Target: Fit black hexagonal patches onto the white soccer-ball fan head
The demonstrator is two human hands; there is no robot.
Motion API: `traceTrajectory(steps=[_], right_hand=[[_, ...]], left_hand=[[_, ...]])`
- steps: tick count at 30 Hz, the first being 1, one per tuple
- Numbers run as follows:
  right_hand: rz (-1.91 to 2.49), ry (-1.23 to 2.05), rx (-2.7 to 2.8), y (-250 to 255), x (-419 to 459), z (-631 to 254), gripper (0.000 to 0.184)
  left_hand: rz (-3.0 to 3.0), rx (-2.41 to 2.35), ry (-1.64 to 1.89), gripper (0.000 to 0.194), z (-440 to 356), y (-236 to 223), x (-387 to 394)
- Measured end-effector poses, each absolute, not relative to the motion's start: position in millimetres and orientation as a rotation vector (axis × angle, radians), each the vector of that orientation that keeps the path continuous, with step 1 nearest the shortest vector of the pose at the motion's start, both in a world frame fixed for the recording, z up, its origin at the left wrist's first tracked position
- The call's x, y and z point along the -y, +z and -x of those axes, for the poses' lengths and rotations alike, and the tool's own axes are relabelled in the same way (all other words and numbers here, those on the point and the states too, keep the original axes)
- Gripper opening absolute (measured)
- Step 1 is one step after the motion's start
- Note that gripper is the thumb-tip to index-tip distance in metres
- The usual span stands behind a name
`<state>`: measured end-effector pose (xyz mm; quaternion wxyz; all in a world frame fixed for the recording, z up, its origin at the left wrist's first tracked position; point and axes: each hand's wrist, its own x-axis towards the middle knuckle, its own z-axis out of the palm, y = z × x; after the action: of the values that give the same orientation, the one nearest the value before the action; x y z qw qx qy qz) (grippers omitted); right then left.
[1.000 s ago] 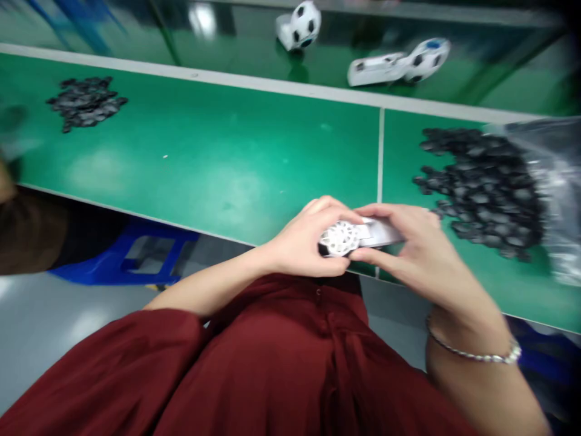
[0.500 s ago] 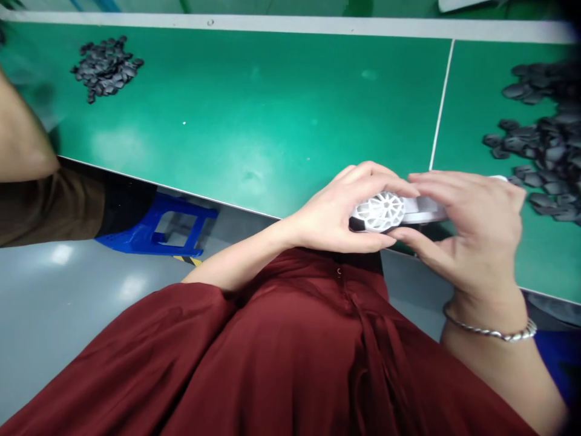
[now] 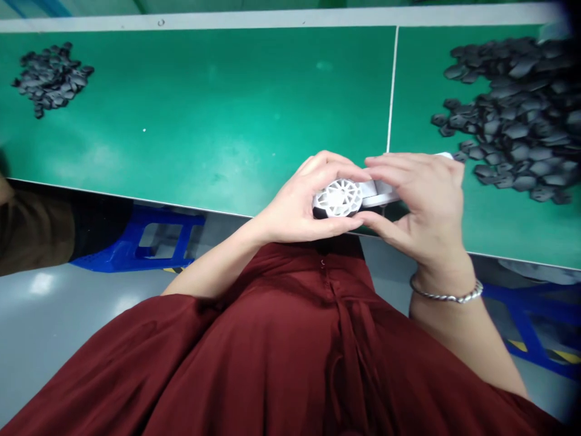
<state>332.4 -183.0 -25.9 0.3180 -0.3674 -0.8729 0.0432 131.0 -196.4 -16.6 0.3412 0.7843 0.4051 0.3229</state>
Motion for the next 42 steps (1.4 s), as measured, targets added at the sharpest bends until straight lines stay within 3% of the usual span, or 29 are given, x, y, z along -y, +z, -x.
traceTrajectory(steps=[13,17,20,24,26,28,31,37,42], right_hand=[[1.182,0.204,2.368,-25.9,185.0,-334.9,0.052],[1.144,0.211,2.365,-25.6,185.4,-335.0,0.050],[1.122,0.178,2.357,-26.4,184.2,-333.9,0.050],[1.007,0.138,2.307,-26.8,182.5,-332.6,0.046],[0.954,0.119,2.285,-26.6,182.0,-332.6,0.043],[0.943,0.103,2.290,-26.5,181.6,-333.2,0.042],[0.932,0.089,2.303,-27.3,181.1,-334.2,0.043],[0.964,0.058,2.303,-29.4,181.4,-334.9,0.048],[0.950,0.048,2.302,-29.5,181.4,-335.3,0.047]], left_hand=[[-2.061,-1.014,0.912,0.052,-131.9,-20.3,194.1],[-2.086,-1.193,0.972,0.059,-133.2,-20.2,201.9],[-2.124,-1.281,0.929,0.043,-125.5,-32.1,226.9],[-2.145,-0.969,0.672,0.012,-98.5,-73.7,271.2],[-1.884,-1.296,0.565,0.021,-81.2,-99.6,287.6],[-1.439,-1.638,0.432,0.046,-63.6,-121.7,298.2],[-1.102,-1.708,0.320,0.066,-41.4,-139.2,306.7],[-0.682,-1.355,0.395,0.035,-29.1,-128.1,305.6],[-0.411,-1.158,0.618,0.024,-36.6,-118.4,301.9]])
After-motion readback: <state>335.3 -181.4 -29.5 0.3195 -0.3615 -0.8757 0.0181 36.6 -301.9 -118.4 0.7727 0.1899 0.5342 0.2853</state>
